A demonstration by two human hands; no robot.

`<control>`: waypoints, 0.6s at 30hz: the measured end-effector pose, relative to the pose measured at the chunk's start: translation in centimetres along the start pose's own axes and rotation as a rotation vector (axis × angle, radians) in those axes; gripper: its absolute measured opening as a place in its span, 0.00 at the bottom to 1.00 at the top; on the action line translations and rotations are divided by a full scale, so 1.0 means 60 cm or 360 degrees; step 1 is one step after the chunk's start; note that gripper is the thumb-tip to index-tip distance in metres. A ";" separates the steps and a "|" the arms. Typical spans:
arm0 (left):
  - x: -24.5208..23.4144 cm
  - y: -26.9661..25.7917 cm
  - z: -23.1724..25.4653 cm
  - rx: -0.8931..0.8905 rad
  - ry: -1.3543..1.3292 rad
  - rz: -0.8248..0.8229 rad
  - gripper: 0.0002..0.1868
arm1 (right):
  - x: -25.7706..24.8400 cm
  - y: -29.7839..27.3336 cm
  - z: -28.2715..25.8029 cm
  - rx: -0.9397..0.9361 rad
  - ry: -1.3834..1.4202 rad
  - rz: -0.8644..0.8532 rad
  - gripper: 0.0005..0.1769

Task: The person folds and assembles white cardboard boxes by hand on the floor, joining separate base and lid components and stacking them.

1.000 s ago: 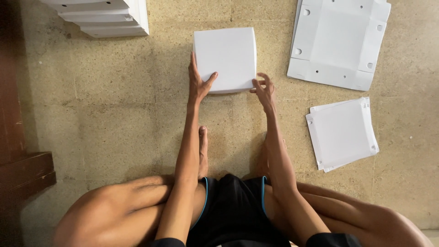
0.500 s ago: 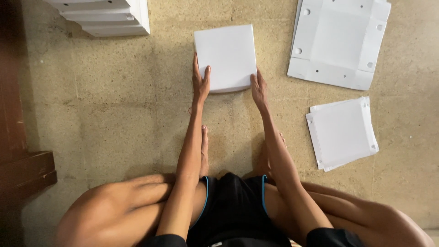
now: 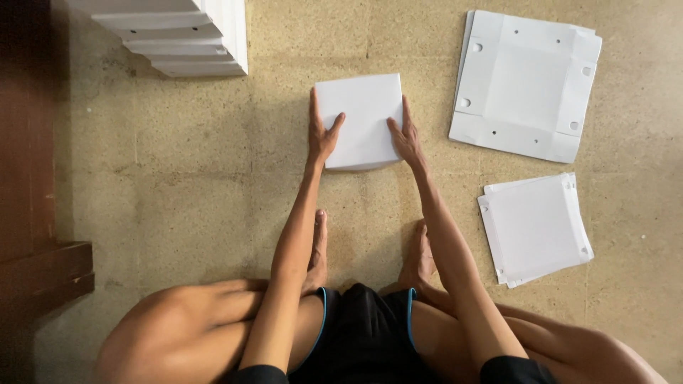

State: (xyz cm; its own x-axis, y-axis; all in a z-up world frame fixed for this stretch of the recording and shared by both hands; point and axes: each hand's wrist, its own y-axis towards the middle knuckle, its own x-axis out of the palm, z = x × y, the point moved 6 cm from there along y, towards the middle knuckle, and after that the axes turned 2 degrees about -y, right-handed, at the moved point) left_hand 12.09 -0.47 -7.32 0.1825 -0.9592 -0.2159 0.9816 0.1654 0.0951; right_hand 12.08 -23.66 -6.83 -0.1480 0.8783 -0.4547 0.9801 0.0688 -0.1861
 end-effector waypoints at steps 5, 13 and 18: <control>-0.002 -0.032 0.020 -0.0068 -0.0050 0.0063 0.44 | -0.015 -0.025 -0.046 0.0087 0.0097 -0.0059 0.31; -0.038 -0.090 0.033 -0.0374 0.0480 0.0337 0.49 | -0.028 -0.027 0.033 -0.0067 -0.0163 -0.0067 0.25; -0.025 -0.034 0.092 0.0161 0.0935 -0.0306 0.54 | -0.030 -0.045 0.006 -0.0100 -0.0241 -0.0253 0.24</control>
State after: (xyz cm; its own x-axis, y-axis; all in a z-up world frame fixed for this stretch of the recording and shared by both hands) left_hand 9.50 -0.62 -1.80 0.0318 -0.6786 -0.7338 0.9951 -0.0476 0.0872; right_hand 9.69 -25.59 -5.81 -0.3149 0.7732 -0.5504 0.9484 0.2345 -0.2133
